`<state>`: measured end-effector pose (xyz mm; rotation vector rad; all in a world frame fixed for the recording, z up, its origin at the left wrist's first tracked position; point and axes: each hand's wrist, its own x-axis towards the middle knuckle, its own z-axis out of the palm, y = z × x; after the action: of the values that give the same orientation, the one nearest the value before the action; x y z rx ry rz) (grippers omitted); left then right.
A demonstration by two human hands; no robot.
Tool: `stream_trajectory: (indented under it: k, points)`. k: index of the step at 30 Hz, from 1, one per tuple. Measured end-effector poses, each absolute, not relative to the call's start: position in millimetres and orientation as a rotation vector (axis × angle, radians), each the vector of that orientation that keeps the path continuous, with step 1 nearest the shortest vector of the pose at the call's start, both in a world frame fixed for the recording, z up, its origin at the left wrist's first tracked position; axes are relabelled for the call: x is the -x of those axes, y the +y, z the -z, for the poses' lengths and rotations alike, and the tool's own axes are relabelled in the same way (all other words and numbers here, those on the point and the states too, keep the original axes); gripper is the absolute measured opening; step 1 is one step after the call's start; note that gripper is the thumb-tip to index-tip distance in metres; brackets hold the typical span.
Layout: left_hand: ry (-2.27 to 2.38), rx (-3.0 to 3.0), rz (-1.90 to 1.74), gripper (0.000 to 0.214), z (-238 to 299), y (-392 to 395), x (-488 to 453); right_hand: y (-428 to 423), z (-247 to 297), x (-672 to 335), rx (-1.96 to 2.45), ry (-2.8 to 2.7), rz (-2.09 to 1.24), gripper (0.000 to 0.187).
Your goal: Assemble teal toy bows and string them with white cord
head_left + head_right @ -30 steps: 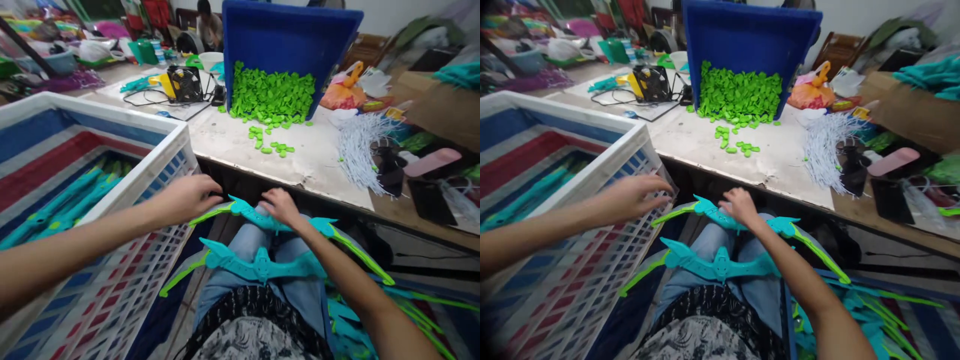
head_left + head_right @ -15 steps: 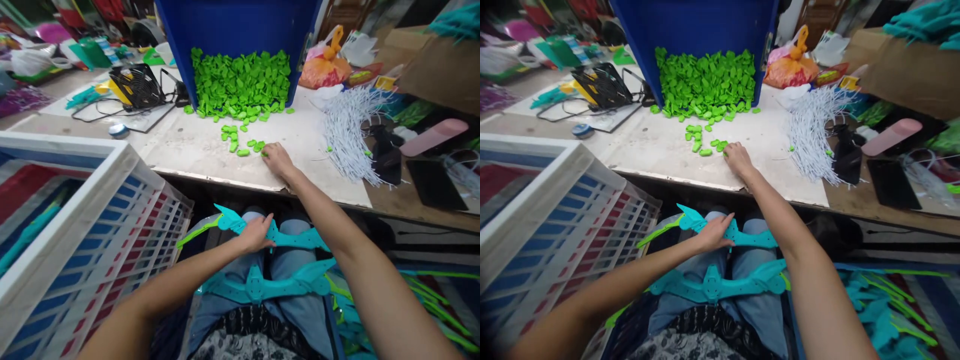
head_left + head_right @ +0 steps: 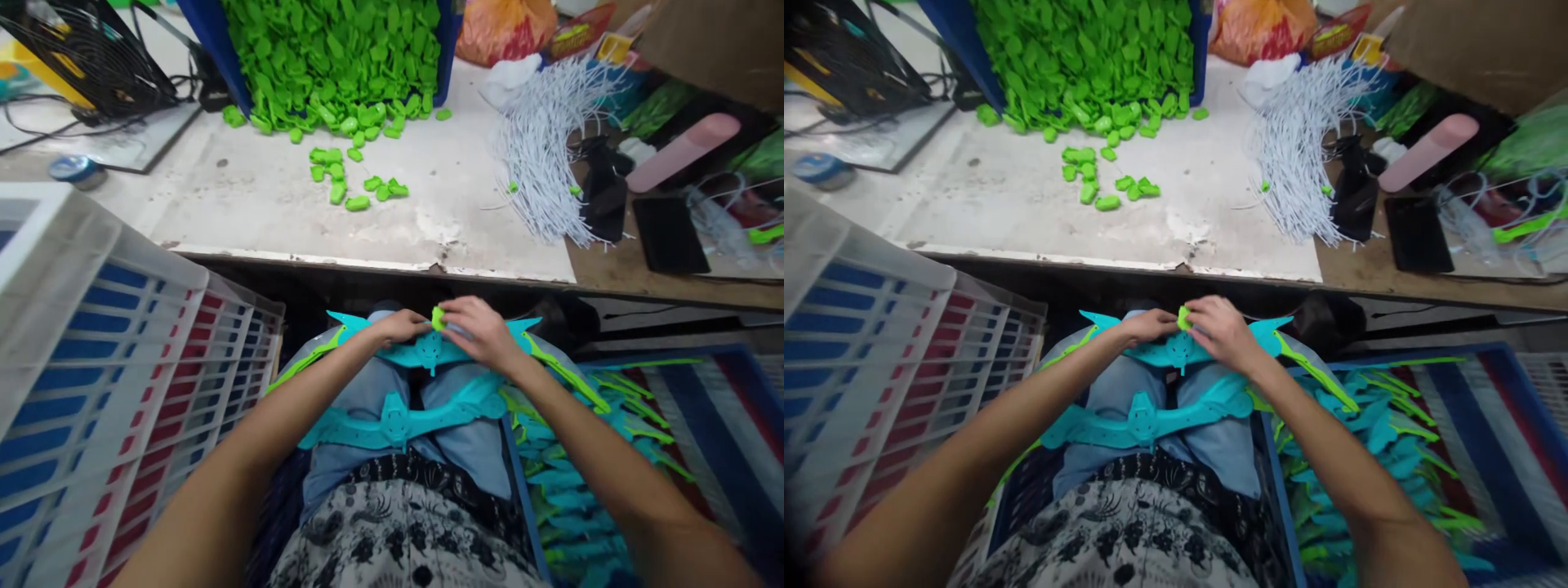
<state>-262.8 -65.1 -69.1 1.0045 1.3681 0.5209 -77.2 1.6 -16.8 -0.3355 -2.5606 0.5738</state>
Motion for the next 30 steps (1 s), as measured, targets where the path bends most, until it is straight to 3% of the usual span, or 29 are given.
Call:
stream_trajectory:
  k: [11, 16, 20, 25, 28, 30]
  points:
    - [1.154, -0.847, -0.592, 0.051, 70.7, -67.4, 264.6, -38.1, 58.5, 64.0, 0.331, -2.704, -0.466, 0.017]
    - [1.104, -0.991, -0.606, 0.052, 68.9, -73.0, 266.2, -53.4, 64.5, 65.2, 0.708, -2.585, -0.712, 0.014]
    - [1.188, -1.043, -0.620, 0.046, 73.4, -72.5, 262.0, -45.6, 68.3, 76.3, 1.149, -2.438, -1.078, 0.034]
    - [1.331, -1.036, -0.612, 0.041, 75.9, -70.6, 258.3, -27.4, 68.0, 84.3, 1.341, -2.490, -1.305, 0.054]
    - [1.366, -1.056, -0.595, 0.035, 74.9, -70.1, 257.9, -23.8, 50.0, 87.4, 1.266, -2.718, -1.187, 0.057]
    - [1.374, -1.099, -0.584, 0.030, 75.2, -69.2, 257.7, -16.2, 26.8, 98.5, 1.130, -2.910, -0.942, 0.039]
